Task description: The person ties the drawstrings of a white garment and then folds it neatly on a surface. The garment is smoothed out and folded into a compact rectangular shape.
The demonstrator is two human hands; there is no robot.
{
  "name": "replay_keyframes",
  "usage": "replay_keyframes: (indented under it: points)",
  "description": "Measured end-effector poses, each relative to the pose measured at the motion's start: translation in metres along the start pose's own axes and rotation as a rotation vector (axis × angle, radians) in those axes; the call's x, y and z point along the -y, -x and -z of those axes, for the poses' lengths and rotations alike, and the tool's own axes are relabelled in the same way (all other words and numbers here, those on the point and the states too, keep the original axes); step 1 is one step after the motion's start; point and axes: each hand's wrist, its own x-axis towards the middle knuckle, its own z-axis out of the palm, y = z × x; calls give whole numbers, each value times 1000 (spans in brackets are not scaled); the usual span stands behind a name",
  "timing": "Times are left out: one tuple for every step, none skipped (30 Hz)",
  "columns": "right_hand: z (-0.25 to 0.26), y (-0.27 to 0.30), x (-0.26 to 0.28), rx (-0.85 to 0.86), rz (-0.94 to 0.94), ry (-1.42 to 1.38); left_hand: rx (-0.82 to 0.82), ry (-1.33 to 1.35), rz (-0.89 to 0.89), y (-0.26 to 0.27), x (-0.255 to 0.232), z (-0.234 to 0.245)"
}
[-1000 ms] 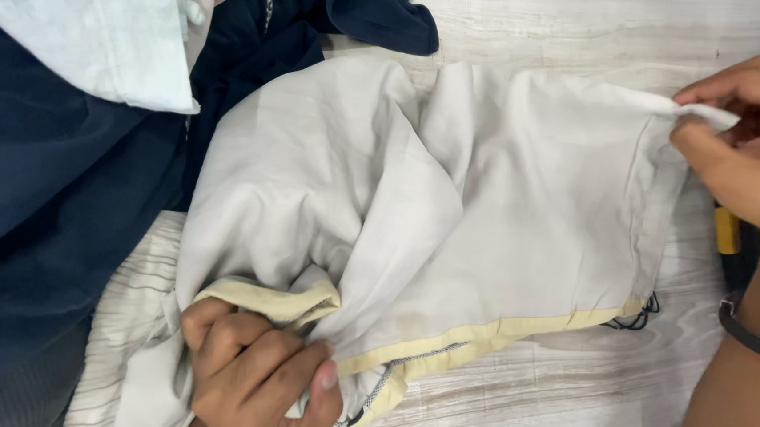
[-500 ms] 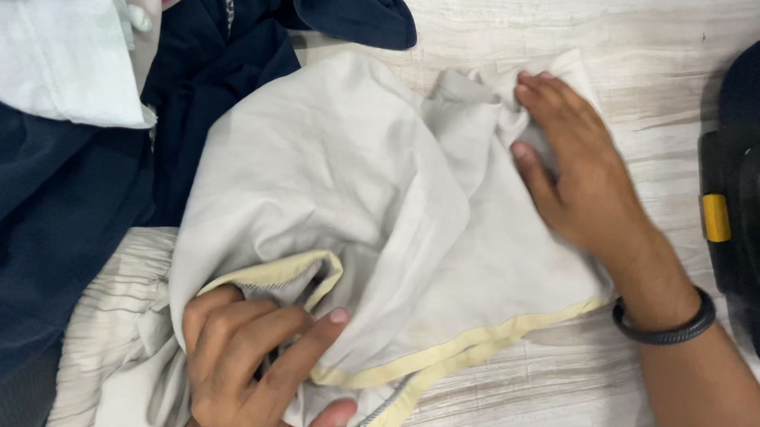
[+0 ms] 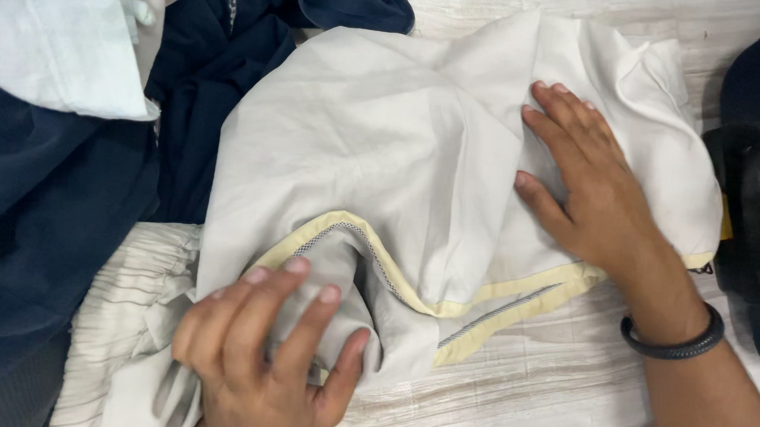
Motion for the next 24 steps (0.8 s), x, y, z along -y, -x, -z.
replay_keyframes:
  points:
    - [4, 1, -5, 7, 9, -8, 45, -20, 47, -1, 1, 2]
    - [8, 2, -9, 17, 6, -21, 89, -40, 95, -2, 6, 4]
    - [13, 2, -13, 22, 2, -25, 127, -54, 138, -3, 10, 3]
    - [16, 2, -17, 27, -3, -30, 123, -2, 144, -2, 13, 5]
    - [18, 3, -18, 22, -10, -56, 123, 50, 152, 1, 15, 8]
    - [20, 2, -19, 16, -17, -82, 123, 102, 160, 7, 16, 10]
    - [19, 1, -17, 12, -21, -114, 59, 117, 124, 14, 19, 9]
    - [18, 3, -12, -19, -67, -93, -6, 132, 88, 22, 21, 6]
    - [14, 7, -4, -52, -111, -74, -69, 143, 51, 30, 24, 3]
    - [11, 8, 2, -84, -155, -56, -95, 165, -25, 40, 26, 3]
    - [8, 8, 6, -74, -129, -100, -116, 202, -106, 50, 30, 2]
    - [3, 7, 9, -64, -103, -143, -138, 239, -186, 60, 33, 0]
    - [2, 6, 10, -58, -73, -186, -185, 228, -211, 70, 35, -3]
    - [3, 6, 10, -55, -70, -141, -232, 216, -236, 80, 38, -6]
    - [2, 3, 11, -49, -58, -102, -281, 195, -256, 91, 43, -6]
    - [0, 1, 12, -44, -45, -63, -277, 304, -224, 100, 58, -2]
    - [0, 0, 13, -49, -50, -82, -273, 413, -189, 107, 75, 5]
    - [-1, -1, 12, -53, -54, -100, -230, 454, -87, 113, 82, 12]
    - [0, 0, 10, -59, -64, -111, -188, 504, 12, 117, 85, 16]
    - [1, 2, 7, -50, -68, -115, -145, 553, 110, 116, 85, 17]
    - [0, 1, 5, -44, -69, -124, -101, 481, -89, 110, 81, 15]
    - [0, 1, 2, -37, -70, -133, -55, 405, -287, 101, 74, 9]
    - [0, 2, -1, -22, -74, -177, -5, 328, -480, 92, 62, 4]
    - [1, 3, -5, -6, -78, -221, 45, 248, -671, 83, 52, 2]
